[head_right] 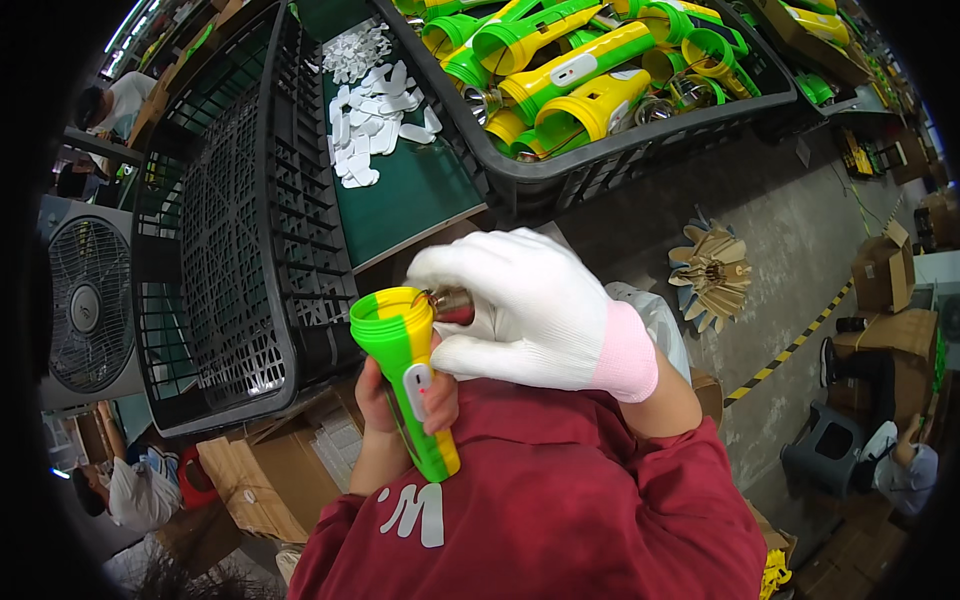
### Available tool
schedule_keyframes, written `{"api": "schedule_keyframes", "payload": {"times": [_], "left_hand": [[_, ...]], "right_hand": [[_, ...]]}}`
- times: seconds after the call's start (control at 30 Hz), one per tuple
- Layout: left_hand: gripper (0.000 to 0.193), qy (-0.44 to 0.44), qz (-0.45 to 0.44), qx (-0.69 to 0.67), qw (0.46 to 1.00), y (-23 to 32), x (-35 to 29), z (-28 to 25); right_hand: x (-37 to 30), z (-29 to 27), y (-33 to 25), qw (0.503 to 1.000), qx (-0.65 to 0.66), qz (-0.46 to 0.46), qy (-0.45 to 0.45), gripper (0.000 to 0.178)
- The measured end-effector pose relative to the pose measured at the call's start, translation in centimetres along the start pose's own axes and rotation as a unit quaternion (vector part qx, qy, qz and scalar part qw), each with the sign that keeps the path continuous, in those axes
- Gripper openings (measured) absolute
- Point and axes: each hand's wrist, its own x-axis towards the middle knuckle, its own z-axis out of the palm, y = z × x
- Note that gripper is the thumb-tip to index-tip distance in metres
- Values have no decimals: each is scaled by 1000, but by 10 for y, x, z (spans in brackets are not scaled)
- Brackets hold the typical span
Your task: The person assembles flashlights by fitting switch components into flashlight bodies by hand and placing the assembled flashlights into a plastic crate.
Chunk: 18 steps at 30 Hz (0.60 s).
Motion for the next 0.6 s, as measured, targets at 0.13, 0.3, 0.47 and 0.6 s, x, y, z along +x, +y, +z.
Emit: {"api": "schedule_keyframes", "payload": {"times": [0.13, 0.3, 0.47, 0.6], "left_hand": [[58, -65, -23, -91, 993, 0, 6, 0], [64, -102, -37, -168, 980, 2, 10, -4], [74, 25, 2, 46, 999, -10, 9, -14], [69, 132, -107, 94, 981, -9, -2, -49]], "right_hand": [[2, 11, 13, 1000, -11, 3, 9, 29], [8, 8, 21, 991, -123, -42, -3, 16], [13, 29, 23, 983, -160, -85, -27, 28], [3, 41, 43, 967, -217, 31, -126, 20]]}}
